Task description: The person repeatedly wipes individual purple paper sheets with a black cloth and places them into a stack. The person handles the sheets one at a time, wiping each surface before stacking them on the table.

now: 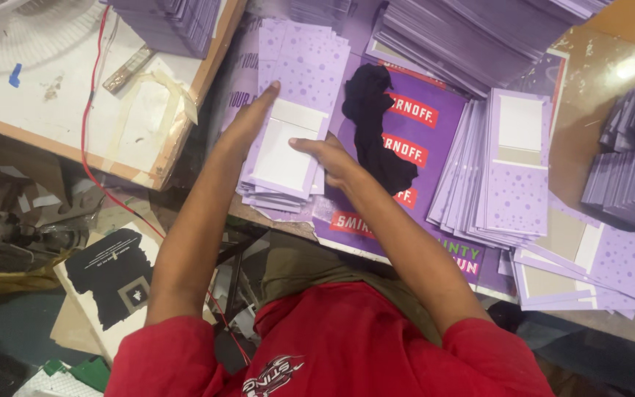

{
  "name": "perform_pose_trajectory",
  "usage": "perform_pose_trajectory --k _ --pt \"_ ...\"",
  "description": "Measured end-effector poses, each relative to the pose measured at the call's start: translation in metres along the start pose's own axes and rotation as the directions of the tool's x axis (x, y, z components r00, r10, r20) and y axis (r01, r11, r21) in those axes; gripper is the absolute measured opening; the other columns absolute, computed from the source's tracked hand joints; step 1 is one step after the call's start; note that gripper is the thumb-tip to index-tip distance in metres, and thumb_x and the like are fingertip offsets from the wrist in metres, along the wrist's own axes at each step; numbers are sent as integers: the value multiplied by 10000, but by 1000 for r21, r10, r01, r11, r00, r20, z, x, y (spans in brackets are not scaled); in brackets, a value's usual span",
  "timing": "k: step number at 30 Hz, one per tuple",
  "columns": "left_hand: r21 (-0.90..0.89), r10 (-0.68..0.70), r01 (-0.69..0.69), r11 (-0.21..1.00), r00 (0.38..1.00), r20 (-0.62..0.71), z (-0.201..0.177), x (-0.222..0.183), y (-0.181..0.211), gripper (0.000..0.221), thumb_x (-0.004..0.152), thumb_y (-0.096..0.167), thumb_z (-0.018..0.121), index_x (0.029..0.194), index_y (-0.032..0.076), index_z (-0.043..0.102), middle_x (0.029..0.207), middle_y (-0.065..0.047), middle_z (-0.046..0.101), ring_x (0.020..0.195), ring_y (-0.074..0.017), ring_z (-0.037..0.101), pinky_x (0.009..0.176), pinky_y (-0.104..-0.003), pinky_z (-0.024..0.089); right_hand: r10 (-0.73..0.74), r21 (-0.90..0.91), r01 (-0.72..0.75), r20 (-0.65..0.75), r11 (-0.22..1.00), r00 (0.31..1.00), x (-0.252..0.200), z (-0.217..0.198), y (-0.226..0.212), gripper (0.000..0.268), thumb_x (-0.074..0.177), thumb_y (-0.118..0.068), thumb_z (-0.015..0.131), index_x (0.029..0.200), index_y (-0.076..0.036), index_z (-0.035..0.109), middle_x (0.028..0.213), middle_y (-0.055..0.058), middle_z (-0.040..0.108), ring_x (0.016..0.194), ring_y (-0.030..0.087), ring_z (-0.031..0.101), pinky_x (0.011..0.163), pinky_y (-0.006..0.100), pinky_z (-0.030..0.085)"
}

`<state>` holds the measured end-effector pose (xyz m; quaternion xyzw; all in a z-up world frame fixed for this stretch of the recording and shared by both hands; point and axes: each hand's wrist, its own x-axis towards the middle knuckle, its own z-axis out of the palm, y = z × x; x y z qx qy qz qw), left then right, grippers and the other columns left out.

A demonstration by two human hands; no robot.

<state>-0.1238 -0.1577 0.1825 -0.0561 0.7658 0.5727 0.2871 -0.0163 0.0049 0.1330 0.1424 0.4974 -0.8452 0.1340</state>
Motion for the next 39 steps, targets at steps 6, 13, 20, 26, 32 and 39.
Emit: perform_pose_trajectory --k 6,13,20,26,32,39 --pt "-339 7 96 936 957 290 4 -4 7 894 810 489 742 1421 -107 480 1317 -286 657 1195 -360 682 971 -388 585 -4 66 1 40 998 999 0 -18 6 552 847 -70 747 1347 77 564 1246 218 686 1122 307 700 977 415 582" --pt "-121 -52 66 990 992 116 6 -21 21 861 818 468 777 1356 -156 526 1250 -290 696 1127 -337 731 932 -362 596 -7 74 3 55 997 998 4 -10 -4 544 836 -45 748 1340 56 569 1197 199 699 1077 298 720 939 395 608" --pt "81 53 -55 995 998 18 4 -37 25 821 788 495 761 1266 -154 602 1175 -263 716 1066 -310 740 865 -341 584 -158 81 168 -110 983 981 -4 24 -2 516 845 -90 772 1302 81 603 1159 185 720 1015 280 736 874 385 632" --pt "-148 33 -25 989 998 52 7 -37 22 766 811 426 765 1279 -157 596 1160 -255 723 1036 -306 738 843 -341 588 -122 -83 111 -135 990 983 -12 27 -17 562 801 -37 809 1290 49 546 1133 180 708 997 279 742 850 390 646" --pt "-427 20 52 903 986 163 6 -31 24 690 814 320 755 1283 -151 571 1120 -237 719 987 -316 741 823 -382 620 -126 36 124 72 992 989 -19 13 -23 577 851 -71 783 1368 37 551 1231 160 686 1101 249 705 933 374 608" --pt "-252 36 27 967 969 243 20 -45 23 640 782 236 769 1249 -153 569 1104 -280 718 943 -351 764 774 -416 648 -106 46 102 95 994 990 -29 -11 -16 591 852 -65 784 1382 31 542 1240 161 680 1116 257 695 964 390 594"
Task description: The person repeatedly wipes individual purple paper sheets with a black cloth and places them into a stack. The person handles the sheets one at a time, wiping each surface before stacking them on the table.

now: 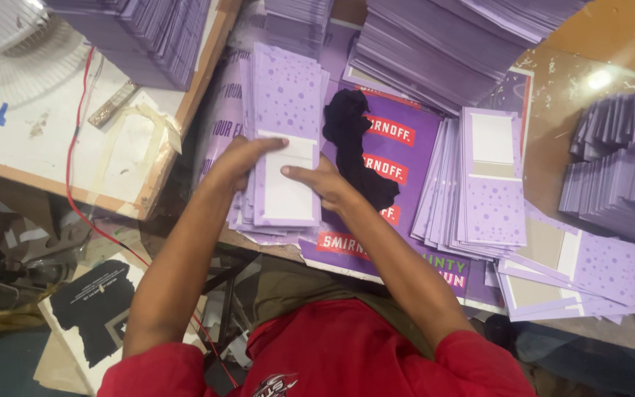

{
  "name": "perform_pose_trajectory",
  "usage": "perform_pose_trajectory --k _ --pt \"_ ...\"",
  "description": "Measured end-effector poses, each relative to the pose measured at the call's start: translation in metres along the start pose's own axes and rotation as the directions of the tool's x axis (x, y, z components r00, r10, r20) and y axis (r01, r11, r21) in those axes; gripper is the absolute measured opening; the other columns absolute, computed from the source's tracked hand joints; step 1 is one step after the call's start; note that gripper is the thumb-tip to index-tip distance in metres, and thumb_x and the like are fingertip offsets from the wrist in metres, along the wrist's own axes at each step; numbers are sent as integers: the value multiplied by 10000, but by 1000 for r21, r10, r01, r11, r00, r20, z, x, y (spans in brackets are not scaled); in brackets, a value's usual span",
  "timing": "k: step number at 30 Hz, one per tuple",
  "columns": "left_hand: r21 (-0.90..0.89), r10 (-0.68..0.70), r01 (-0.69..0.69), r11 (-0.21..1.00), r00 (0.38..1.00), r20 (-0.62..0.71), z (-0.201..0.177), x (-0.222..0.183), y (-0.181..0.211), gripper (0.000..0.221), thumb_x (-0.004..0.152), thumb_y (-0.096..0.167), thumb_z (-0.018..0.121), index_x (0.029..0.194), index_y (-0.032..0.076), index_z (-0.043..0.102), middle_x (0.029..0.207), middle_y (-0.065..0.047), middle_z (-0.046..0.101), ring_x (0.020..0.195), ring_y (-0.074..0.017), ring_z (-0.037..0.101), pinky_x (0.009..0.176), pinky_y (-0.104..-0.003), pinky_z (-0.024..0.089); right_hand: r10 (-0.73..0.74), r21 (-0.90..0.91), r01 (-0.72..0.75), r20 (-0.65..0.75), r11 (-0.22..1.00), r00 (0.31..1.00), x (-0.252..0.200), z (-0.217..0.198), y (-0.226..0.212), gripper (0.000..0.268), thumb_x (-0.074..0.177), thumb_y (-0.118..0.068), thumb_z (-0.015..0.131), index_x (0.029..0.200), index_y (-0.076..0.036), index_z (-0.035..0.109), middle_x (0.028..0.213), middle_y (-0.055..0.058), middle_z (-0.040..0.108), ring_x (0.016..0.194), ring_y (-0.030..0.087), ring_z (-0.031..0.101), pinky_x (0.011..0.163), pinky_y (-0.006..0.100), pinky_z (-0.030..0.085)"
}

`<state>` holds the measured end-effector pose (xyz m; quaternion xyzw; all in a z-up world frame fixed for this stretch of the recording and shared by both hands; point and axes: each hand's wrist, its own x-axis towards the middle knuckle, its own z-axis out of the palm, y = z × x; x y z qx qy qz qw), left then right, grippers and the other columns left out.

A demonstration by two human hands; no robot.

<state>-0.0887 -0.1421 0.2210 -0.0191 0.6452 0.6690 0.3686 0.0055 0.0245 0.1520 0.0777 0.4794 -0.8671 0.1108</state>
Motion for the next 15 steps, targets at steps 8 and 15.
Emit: perform_pose_trajectory --k 8,15 --pt "572 386 -237 785 910 -153 65 -53 16 832 674 304 876 1250 -117 449 1117 -306 692 990 -382 746 857 -409 609 -68 78 76 -96 994 993 -58 -18 9 762 786 -47 797 1444 -46 412 1297 126 617 1213 246 636 1016 387 579" --pt "749 640 -653 110 623 450 127 -77 32 868 673 442 912 1226 -75 488 1038 -269 655 949 -449 665 798 -503 523 -404 -88 442 -591 893 698 -157 -50 -16 1192 635 -98 903 1599 19 211 1477 218 392 1274 381 485 1016 546 453"
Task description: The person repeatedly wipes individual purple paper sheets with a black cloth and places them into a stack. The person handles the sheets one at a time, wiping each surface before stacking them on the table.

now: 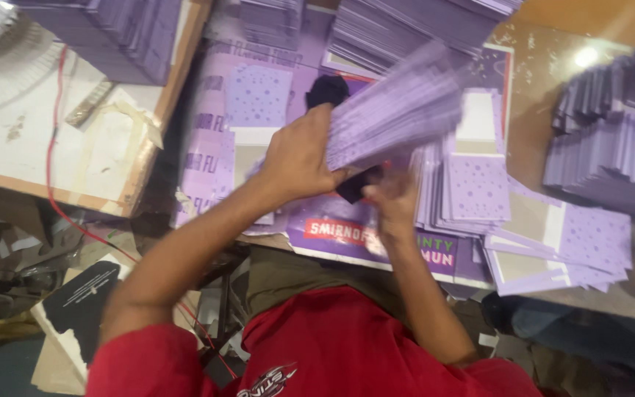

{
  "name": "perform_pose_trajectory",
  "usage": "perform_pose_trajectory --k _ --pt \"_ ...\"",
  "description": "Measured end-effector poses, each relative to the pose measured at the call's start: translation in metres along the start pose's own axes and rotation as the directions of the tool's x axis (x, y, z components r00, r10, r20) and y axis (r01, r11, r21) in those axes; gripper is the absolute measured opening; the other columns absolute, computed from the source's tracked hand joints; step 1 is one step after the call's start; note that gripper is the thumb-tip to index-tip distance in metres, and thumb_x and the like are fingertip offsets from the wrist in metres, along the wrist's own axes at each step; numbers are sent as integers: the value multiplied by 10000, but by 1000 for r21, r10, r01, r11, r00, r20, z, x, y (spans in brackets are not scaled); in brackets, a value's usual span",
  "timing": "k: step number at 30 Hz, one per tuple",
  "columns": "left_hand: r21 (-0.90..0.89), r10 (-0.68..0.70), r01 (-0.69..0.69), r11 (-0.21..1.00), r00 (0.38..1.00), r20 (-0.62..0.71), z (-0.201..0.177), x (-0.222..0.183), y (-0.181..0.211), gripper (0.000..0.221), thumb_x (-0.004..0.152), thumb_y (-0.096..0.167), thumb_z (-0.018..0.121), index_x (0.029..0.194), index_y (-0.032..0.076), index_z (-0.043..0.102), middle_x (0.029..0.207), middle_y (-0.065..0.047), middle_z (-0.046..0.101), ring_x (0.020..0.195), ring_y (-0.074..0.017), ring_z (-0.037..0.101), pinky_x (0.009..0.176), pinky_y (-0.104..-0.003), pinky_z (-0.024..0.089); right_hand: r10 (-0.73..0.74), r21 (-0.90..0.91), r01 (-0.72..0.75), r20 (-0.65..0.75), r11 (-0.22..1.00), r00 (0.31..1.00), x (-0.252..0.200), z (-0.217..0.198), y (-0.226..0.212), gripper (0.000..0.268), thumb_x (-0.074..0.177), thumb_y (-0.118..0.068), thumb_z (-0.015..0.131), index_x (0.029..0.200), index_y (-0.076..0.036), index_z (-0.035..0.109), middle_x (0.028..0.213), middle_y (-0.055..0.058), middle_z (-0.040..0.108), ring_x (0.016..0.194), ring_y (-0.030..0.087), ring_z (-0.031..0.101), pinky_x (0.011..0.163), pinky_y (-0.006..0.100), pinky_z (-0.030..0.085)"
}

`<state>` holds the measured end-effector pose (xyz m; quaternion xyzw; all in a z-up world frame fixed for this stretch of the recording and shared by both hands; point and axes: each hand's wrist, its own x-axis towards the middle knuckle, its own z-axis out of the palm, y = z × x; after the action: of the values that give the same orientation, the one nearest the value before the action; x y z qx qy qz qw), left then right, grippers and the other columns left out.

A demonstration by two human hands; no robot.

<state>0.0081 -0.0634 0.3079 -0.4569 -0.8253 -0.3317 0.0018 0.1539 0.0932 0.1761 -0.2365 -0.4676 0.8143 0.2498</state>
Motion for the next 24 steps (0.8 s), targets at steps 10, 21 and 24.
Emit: perform_pose_trajectory --k 10,21,24 --pt "-67 702 -813 578 453 549 20 70 -2 879 581 321 838 1298 -53 492 1102 -199 634 964 -361 647 819 -468 510 -611 -632 535 121 560 782 -88 -73 -17 1193 692 -246 1008 1552 -49 205 1480 177 480 1359 297 574 1164 430 532" --pt "83 493 -807 584 434 754 76 63 -12 1139 505 388 903 1496 117 411 1498 -194 431 1379 -397 418 1098 -661 239 -425 -703 312 16 639 905 -105 -84 81 1237 699 -245 972 1543 30 111 1380 189 580 1281 323 600 1186 455 396" --pt "78 466 -778 623 450 762 79 51 -15 1127 534 467 910 1484 112 418 1466 -199 444 1335 -399 433 1076 -670 254 -439 -690 384 107 613 892 -99 -86 90 1294 683 -229 973 1543 44 45 1431 231 499 1313 346 538 1221 475 316"
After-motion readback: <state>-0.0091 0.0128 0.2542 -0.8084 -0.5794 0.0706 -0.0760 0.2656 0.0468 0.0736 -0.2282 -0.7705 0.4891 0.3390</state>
